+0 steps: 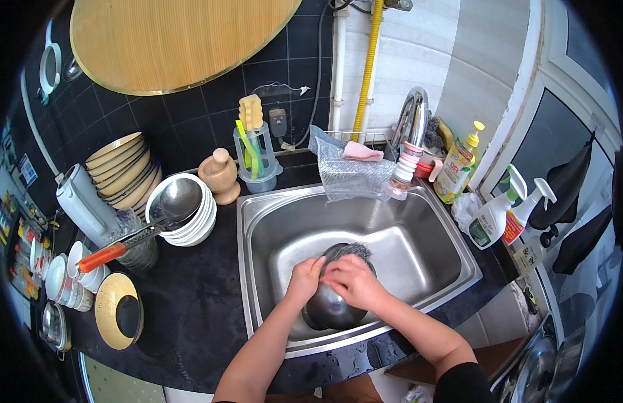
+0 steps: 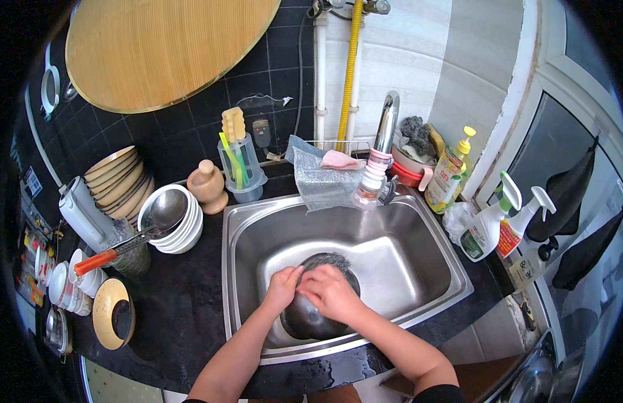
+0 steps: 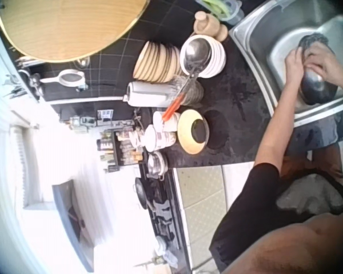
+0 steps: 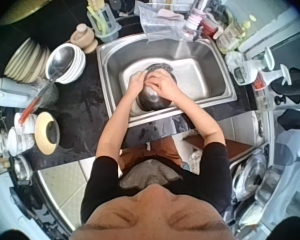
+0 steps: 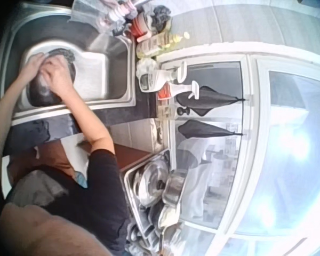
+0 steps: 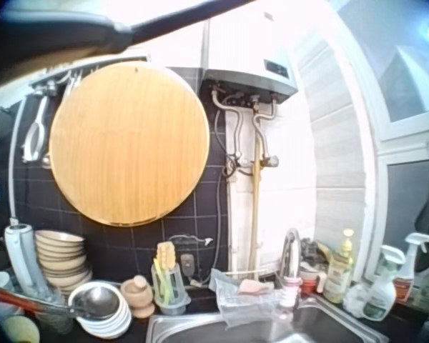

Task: The person scrubs a stainless steel bowl with a sponge in a kitchen sink. They apply liquid soap to the bowl and continue scrubbing the interior and exterior surfaces thoroughly. The person rinses the bowl under running water and places it in a drying rack.

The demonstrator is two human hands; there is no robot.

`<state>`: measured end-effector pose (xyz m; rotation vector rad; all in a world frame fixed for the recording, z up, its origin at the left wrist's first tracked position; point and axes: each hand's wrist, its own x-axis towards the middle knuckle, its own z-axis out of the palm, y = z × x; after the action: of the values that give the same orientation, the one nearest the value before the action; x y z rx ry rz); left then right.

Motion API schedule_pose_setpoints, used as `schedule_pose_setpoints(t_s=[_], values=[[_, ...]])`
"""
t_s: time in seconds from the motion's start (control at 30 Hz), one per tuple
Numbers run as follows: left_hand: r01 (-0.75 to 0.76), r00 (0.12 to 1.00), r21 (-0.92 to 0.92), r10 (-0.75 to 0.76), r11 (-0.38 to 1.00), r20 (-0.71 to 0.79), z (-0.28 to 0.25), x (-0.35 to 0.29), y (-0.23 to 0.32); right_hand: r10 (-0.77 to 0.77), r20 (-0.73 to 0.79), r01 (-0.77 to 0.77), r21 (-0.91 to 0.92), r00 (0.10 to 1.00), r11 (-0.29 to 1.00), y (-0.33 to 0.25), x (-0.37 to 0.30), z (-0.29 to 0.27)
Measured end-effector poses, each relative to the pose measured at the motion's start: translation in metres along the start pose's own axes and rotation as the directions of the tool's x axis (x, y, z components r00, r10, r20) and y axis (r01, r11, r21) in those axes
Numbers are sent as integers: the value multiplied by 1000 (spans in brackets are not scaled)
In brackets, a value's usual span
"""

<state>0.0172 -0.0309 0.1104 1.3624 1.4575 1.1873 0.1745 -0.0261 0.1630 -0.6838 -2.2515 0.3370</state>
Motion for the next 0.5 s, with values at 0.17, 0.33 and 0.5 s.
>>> schedule_pose_setpoints(t_s=[0.17,0.33,0.5], values=[[-51,999,23,51,998,0,5,0,-12,250,-141,-258,-42,958,965,38,-5,-4],[-102,995,45,102,994,-13,3,-1,-7,70,-97,-78,-83,993,993,11,-4,-5],[-126,992,60,126,990,-5,6,-3,-8,178,-140,-193,-106,974,975,27,-9,-11]])
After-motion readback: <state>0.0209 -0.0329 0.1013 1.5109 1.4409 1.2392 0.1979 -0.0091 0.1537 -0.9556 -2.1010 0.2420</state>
